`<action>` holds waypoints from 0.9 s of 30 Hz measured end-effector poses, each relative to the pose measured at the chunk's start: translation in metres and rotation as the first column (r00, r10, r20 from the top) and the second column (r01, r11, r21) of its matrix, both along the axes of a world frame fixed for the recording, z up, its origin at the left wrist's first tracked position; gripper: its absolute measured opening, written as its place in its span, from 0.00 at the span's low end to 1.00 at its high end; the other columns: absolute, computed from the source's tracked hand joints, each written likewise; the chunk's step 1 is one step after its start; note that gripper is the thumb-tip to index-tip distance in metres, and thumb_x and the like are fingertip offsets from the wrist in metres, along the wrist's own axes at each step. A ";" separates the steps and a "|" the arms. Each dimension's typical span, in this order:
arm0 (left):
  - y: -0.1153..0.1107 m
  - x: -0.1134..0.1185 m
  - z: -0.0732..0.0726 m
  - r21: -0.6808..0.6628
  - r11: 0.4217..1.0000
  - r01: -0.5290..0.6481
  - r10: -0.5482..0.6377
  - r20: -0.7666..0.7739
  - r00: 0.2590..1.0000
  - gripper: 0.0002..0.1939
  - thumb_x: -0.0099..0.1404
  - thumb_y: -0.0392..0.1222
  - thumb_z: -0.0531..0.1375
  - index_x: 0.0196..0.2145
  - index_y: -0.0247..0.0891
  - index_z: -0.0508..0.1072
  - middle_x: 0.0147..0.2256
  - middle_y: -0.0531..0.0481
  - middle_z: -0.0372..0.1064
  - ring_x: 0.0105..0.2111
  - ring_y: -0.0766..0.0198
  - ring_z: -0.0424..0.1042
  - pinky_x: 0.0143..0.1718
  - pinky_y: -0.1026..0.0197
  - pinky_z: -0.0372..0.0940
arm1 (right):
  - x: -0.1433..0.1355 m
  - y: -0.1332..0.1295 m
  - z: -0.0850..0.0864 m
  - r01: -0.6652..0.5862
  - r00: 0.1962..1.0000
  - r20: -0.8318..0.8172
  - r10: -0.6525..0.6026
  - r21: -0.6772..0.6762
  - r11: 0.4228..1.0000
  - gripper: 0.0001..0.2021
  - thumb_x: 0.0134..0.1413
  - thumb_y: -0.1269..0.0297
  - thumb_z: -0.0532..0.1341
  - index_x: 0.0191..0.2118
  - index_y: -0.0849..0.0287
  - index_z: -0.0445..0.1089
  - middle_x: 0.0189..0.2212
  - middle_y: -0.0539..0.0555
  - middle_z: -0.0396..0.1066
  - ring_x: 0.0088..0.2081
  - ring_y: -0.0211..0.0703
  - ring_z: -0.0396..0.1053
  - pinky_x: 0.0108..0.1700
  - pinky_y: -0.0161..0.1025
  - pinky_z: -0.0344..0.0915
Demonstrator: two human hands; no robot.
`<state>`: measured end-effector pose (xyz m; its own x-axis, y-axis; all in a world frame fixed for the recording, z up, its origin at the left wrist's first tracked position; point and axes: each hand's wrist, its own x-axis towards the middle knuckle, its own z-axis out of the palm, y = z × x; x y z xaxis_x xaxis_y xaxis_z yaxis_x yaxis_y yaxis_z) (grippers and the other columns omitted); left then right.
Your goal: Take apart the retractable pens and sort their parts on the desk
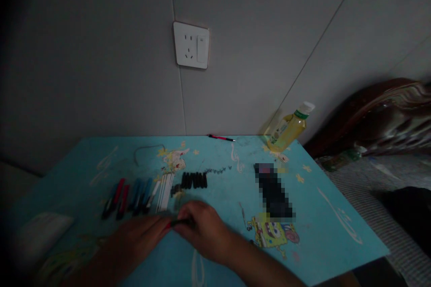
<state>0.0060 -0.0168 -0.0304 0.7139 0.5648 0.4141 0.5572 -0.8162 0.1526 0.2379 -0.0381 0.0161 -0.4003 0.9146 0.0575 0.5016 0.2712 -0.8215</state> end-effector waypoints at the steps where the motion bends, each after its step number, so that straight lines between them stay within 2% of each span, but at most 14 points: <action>1: 0.000 0.001 0.000 -0.014 1.000 -0.002 0.002 0.001 1.000 0.10 0.73 0.35 0.51 0.43 0.39 0.72 0.31 0.52 0.71 0.30 0.65 0.73 0.32 0.62 0.67 | 0.000 0.000 0.001 0.006 1.000 -0.007 -0.006 0.015 1.000 0.08 0.60 0.61 0.62 0.44 0.56 0.69 0.39 0.51 0.71 0.40 0.41 0.69 0.43 0.37 0.65; 3: 0.000 0.002 0.002 -0.030 1.000 -0.007 0.008 0.007 1.000 0.10 0.72 0.35 0.51 0.44 0.39 0.71 0.32 0.51 0.72 0.31 0.65 0.73 0.32 0.62 0.68 | 0.000 -0.001 0.003 -0.019 1.000 -0.022 0.020 0.026 0.999 0.14 0.59 0.61 0.64 0.49 0.56 0.67 0.43 0.53 0.71 0.44 0.43 0.69 0.47 0.38 0.65; 7: -0.002 0.003 0.007 -0.028 0.999 -0.026 0.026 0.018 1.000 0.08 0.72 0.36 0.52 0.41 0.39 0.72 0.31 0.51 0.71 0.30 0.64 0.73 0.34 0.61 0.68 | -0.002 -0.002 0.006 -0.057 0.997 -0.053 0.059 0.037 0.998 0.07 0.65 0.65 0.57 0.47 0.55 0.68 0.40 0.52 0.72 0.42 0.40 0.70 0.47 0.38 0.66; 11: -0.003 0.005 0.016 -0.040 0.999 -0.027 0.027 0.011 1.000 0.10 0.72 0.35 0.51 0.39 0.38 0.72 0.29 0.51 0.71 0.29 0.64 0.72 0.32 0.62 0.69 | -0.005 -0.003 0.004 0.002 0.996 -0.094 0.006 0.085 0.996 0.08 0.60 0.68 0.60 0.46 0.57 0.67 0.39 0.52 0.70 0.41 0.40 0.69 0.44 0.37 0.66; 14: -0.002 0.007 0.020 -0.057 0.998 -0.027 0.026 -0.019 0.999 0.11 0.72 0.37 0.51 0.42 0.38 0.73 0.29 0.51 0.71 0.28 0.64 0.73 0.31 0.62 0.70 | -0.005 -0.002 0.003 -0.008 0.997 -0.082 0.013 0.062 0.998 0.06 0.64 0.66 0.58 0.45 0.56 0.69 0.35 0.51 0.71 0.37 0.39 0.70 0.41 0.36 0.66; 16: -0.002 0.007 0.021 -0.069 0.997 -0.046 0.043 -0.048 0.998 0.12 0.72 0.37 0.50 0.47 0.39 0.72 0.30 0.51 0.71 0.28 0.64 0.73 0.30 0.63 0.70 | -0.004 -0.001 0.003 -0.005 0.996 -0.084 0.013 0.086 0.996 0.07 0.65 0.65 0.57 0.45 0.55 0.71 0.36 0.51 0.72 0.38 0.39 0.70 0.42 0.37 0.66; 18: -0.001 0.005 0.021 -0.083 0.994 -0.067 0.061 -0.069 0.996 0.15 0.72 0.35 0.49 0.51 0.41 0.71 0.31 0.51 0.72 0.28 0.65 0.74 0.28 0.64 0.69 | -0.002 0.001 0.003 0.032 0.995 -0.101 -0.019 0.131 0.991 0.07 0.64 0.65 0.58 0.44 0.55 0.72 0.37 0.52 0.72 0.40 0.40 0.70 0.44 0.38 0.66; 21: 0.002 0.002 0.022 -0.091 0.992 -0.092 0.085 -0.073 0.994 0.17 0.72 0.34 0.49 0.54 0.44 0.69 0.34 0.51 0.72 0.28 0.65 0.74 0.27 0.65 0.68 | 0.002 0.004 0.005 0.110 0.988 -0.121 -0.095 0.125 0.986 0.05 0.63 0.65 0.60 0.42 0.55 0.72 0.35 0.51 0.71 0.37 0.40 0.69 0.40 0.37 0.65; 24: 0.005 0.000 0.023 -0.108 0.987 -0.119 0.114 -0.056 0.992 0.16 0.72 0.35 0.49 0.54 0.42 0.68 0.37 0.49 0.72 0.31 0.65 0.74 0.30 0.64 0.68 | 0.010 0.008 0.007 0.194 0.974 -0.137 -0.182 0.081 0.978 0.04 0.63 0.64 0.59 0.39 0.55 0.71 0.33 0.50 0.70 0.34 0.39 0.68 0.37 0.36 0.65; 27: 0.008 0.000 0.024 -0.166 0.972 -0.165 0.160 -0.048 0.986 0.13 0.73 0.37 0.49 0.51 0.41 0.69 0.40 0.48 0.71 0.35 0.64 0.74 0.34 0.62 0.69 | 0.020 0.013 0.009 0.302 0.942 -0.168 -0.290 0.056 0.952 0.06 0.64 0.62 0.58 0.41 0.56 0.70 0.34 0.51 0.71 0.35 0.40 0.69 0.38 0.36 0.65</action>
